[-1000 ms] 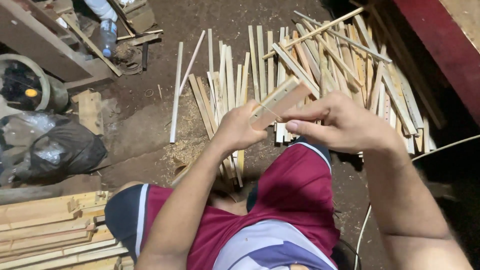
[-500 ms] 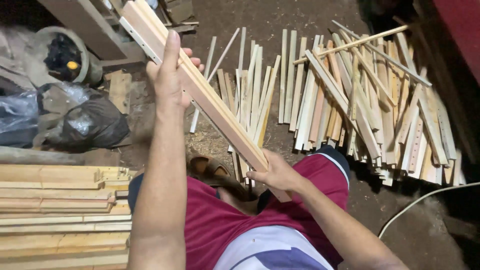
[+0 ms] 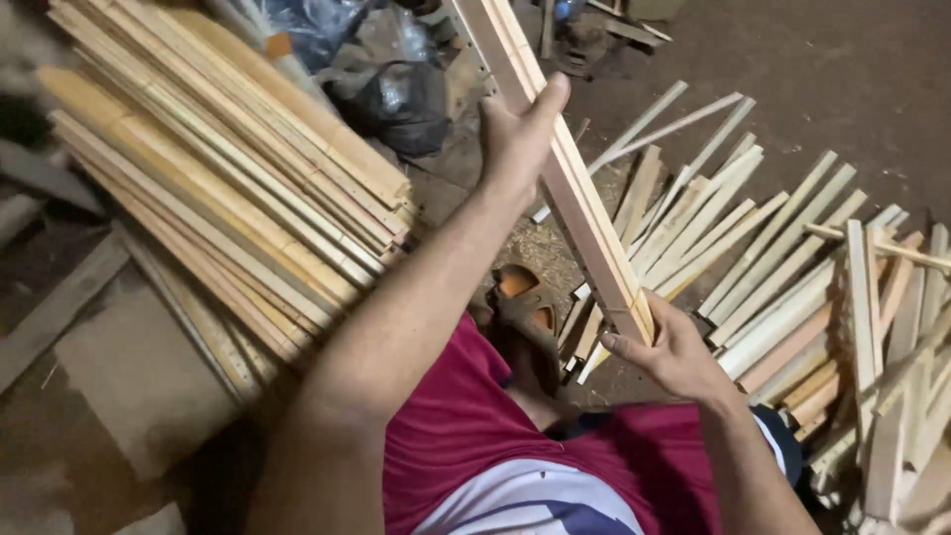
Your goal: Sorting and organizing thin wooden slats from a large pile into smaller, aligned bundles on a workshop floor.
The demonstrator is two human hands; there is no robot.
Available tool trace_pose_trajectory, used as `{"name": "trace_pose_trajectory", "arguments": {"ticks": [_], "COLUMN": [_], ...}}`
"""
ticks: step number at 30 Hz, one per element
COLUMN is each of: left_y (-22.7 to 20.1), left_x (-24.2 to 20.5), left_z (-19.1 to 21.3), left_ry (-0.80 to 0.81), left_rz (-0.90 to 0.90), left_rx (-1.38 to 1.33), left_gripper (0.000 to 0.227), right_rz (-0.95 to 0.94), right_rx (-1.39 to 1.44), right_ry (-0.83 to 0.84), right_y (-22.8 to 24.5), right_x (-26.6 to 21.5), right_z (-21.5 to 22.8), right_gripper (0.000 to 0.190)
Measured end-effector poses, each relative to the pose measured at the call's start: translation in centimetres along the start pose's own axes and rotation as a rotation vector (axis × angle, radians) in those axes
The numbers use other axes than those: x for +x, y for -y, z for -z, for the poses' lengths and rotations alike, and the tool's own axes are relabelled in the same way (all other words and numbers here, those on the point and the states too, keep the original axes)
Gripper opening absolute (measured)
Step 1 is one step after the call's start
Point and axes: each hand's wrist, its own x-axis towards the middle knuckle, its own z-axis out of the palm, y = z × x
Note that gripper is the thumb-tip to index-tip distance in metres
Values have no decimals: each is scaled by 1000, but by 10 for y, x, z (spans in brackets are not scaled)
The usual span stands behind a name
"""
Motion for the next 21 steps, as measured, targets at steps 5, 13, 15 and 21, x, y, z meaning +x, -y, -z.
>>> {"name": "trace_pose_trajectory", "arguments": {"ticks": [5,13,15,21], "left_y": [-37,-40,-65,-24], "left_x": [-46,-37,-42,-22], "left_z": [54,133,163,233], "left_ry": [37,-315,-220,-437], "left_rz": [220,151,178,123], "left_rx": [119,164,104,151], "left_gripper": [75,83,76,79], "right_rz": [97,207,59,168], "right_rx": [-44,-132,126,-12], "right_ry": [97,307,494,450], "right_y": [47,172,175,180], "right_x": [29,46,60,104], "right_z": [-26,-72,-81,-175], "right_gripper": [55,41,31,22]}}
